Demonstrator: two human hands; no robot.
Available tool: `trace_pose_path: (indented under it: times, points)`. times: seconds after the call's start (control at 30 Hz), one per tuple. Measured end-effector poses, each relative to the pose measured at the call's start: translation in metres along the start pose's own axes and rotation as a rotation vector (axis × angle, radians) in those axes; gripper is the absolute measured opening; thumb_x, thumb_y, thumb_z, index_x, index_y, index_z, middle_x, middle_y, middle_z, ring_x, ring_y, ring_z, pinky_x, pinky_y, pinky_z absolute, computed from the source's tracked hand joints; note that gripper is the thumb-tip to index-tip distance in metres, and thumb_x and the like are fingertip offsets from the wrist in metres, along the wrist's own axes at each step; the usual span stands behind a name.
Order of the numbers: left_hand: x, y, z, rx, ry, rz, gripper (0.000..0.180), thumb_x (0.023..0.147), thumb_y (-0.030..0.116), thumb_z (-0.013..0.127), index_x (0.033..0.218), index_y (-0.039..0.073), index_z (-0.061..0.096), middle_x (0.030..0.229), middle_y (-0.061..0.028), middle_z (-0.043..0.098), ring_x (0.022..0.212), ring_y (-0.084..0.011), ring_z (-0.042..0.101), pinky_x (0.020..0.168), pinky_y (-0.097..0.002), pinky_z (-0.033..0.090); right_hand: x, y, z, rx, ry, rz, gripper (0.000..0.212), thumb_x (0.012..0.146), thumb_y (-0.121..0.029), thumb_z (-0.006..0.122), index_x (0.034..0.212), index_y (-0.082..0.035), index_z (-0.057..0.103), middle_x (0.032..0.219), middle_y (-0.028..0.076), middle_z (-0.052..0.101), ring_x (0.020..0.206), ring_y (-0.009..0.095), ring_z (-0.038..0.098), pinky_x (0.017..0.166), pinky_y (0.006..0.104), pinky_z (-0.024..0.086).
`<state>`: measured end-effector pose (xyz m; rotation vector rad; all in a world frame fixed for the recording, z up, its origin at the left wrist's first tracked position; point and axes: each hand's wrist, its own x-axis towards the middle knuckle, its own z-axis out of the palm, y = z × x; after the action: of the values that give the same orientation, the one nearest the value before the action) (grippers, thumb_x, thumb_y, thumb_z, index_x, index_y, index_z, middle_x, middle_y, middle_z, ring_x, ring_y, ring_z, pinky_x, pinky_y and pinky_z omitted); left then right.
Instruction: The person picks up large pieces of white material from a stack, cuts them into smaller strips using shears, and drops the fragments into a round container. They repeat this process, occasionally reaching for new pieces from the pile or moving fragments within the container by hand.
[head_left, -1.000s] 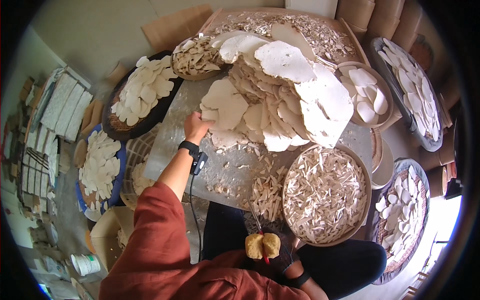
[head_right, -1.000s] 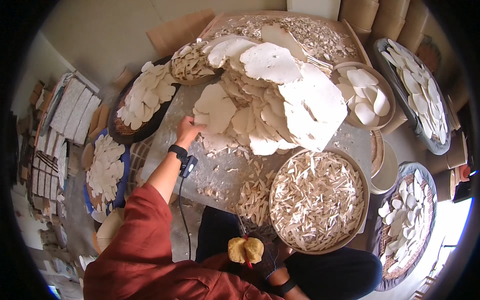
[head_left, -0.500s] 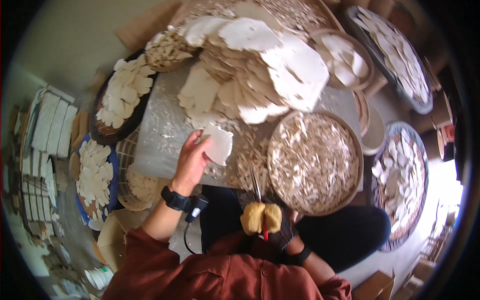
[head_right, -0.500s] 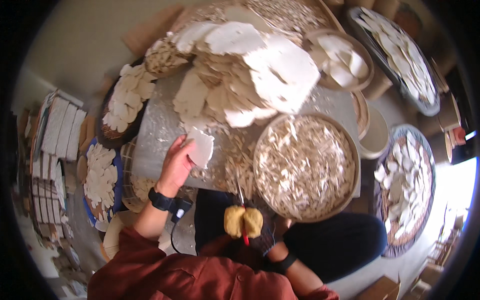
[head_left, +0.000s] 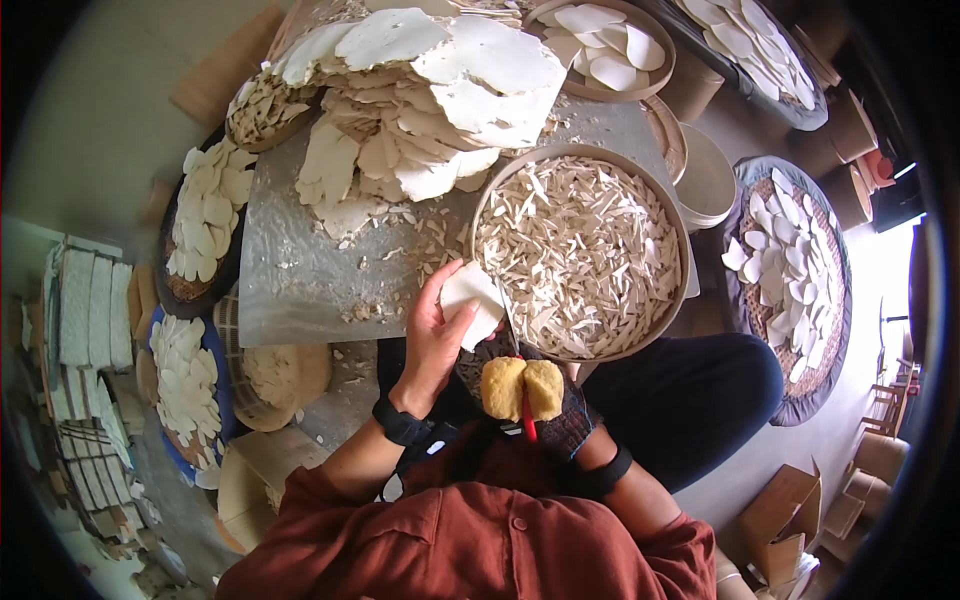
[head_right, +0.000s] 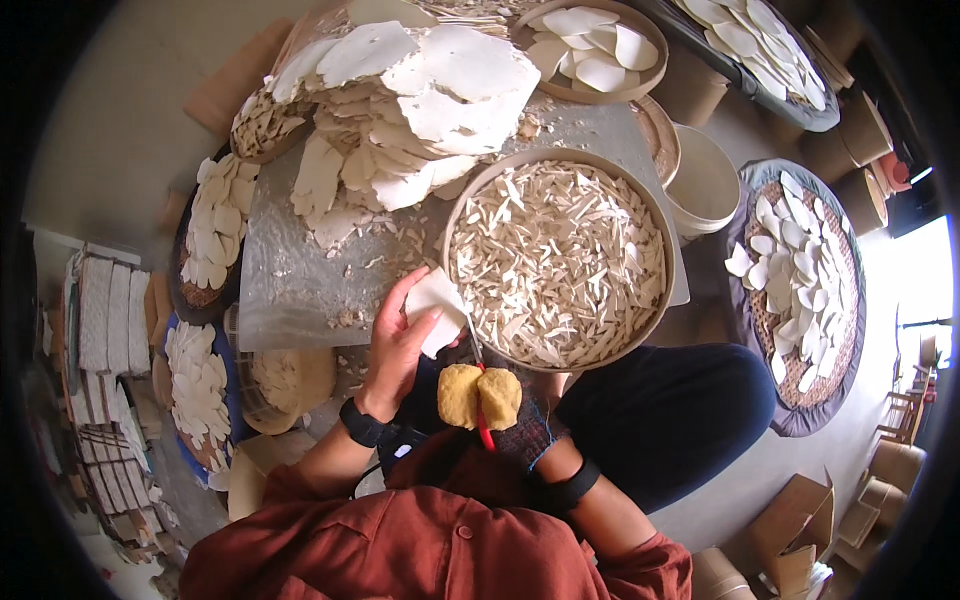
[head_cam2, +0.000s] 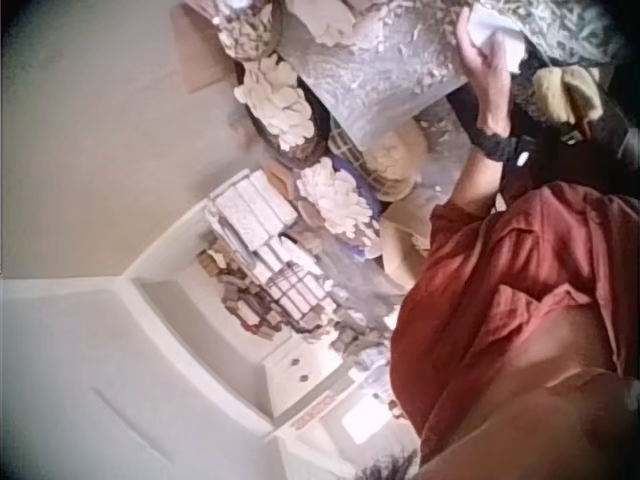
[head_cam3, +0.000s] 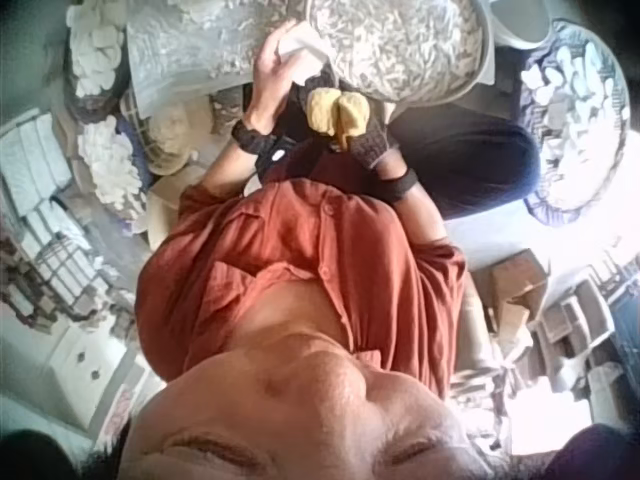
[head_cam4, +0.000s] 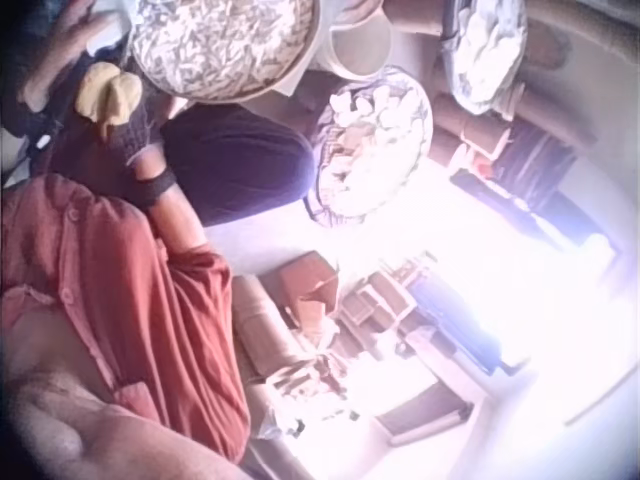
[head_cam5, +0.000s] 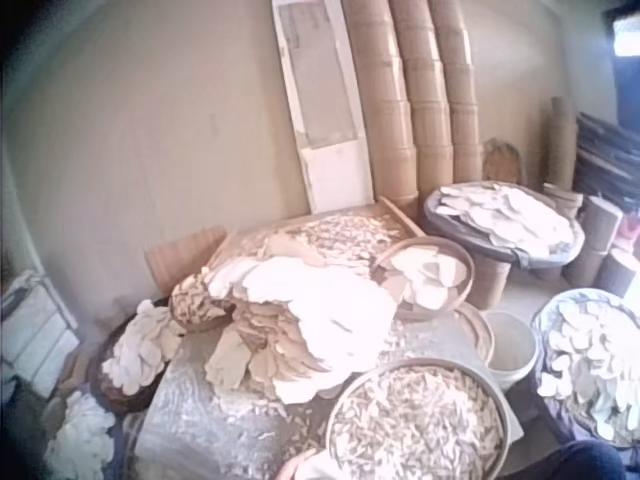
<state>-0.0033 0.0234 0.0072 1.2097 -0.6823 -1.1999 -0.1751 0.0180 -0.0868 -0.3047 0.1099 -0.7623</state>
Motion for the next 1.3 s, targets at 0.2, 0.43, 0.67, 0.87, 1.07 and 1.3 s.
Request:
trace_pose_path:
  times: [0.2, 0.43, 0.67, 0.87, 1.07, 1.3]
  points:
    - [0.005, 0.011, 0.006, 0.073, -0.161, -0.166, 0.046, 0.089, 0.001, 0.052, 0.133, 0.001, 0.039, 0.099, -0.0135, 0.062, 0.073, -0.0224, 0.067, 0.059, -0.03, 0.057, -0.007, 0.0, -0.008, 0.142, 0.058, 0.017, 0.071, 0.093, -0.057, 0.032, 0.129, 0.003, 0.042, 0.121, 0.017, 0.054, 0.11, 0.028, 0.055, 0.101, 0.0397, 0.041]
    - [0.003, 0.009, 0.016, 0.095, -0.206, -0.247, 0.046, 0.088, 0.002, 0.053, 0.131, -0.001, 0.039, 0.095, -0.0145, 0.061, 0.069, -0.023, 0.067, 0.055, -0.0287, 0.056, -0.016, 0.005, -0.006, 0.427, 0.123, -0.068, 0.069, 0.094, -0.056, 0.035, 0.131, 0.002, 0.04, 0.119, 0.017, 0.054, 0.109, 0.027, 0.055, 0.1, 0.0388, 0.042]
    - [0.004, 0.017, 0.004, 0.048, -0.286, -0.266, 0.04, 0.089, 0.001, 0.052, 0.127, 0.002, 0.037, 0.102, -0.0128, 0.059, 0.076, -0.0201, 0.066, 0.064, -0.0284, 0.055, -0.022, 0.006, -0.013, 0.461, 0.176, 0.021, 0.072, 0.093, -0.061, 0.033, 0.13, 0.001, 0.04, 0.116, 0.017, 0.056, 0.104, 0.028, 0.057, 0.097, 0.0402, 0.045]
    - [0.001, 0.012, 0.0, 0.222, -0.345, -0.138, 0.046, 0.088, 0.004, 0.057, 0.13, 0.004, 0.039, 0.103, -0.0091, 0.063, 0.086, -0.0158, 0.063, 0.071, -0.0283, 0.055, -0.032, 0.012, -0.024, 0.228, 0.177, -0.011, 0.057, 0.098, -0.045, 0.035, 0.131, 0.001, 0.04, 0.122, 0.017, 0.054, 0.111, 0.027, 0.056, 0.101, 0.0409, 0.043]
    - [-0.009, -0.001, 0.011, 0.127, 0.018, -0.03, 0.04, 0.088, 0.005, 0.058, 0.125, -0.001, 0.044, 0.099, -0.0153, 0.065, 0.076, -0.0239, 0.068, 0.065, -0.0305, 0.057, -0.043, 0.038, -0.072, 0.146, 0.611, -0.025, 0.043, 0.1, -0.027, 0.04, 0.133, 0.001, 0.039, 0.128, 0.015, 0.051, 0.112, 0.025, 0.055, 0.103, 0.0374, 0.04]
    - [0.015, 0.023, -0.011, 0.173, -0.262, -0.234, 0.034, 0.088, 0.007, 0.058, 0.12, -0.001, 0.05, 0.098, -0.0134, 0.066, 0.074, -0.0226, 0.068, 0.061, -0.0286, 0.056, -0.028, 0.023, -0.047, 0.158, 0.46, -0.057, 0.046, 0.098, -0.032, 0.04, 0.13, 0.001, 0.043, 0.124, 0.016, 0.054, 0.107, 0.025, 0.056, 0.1, 0.0369, 0.041]
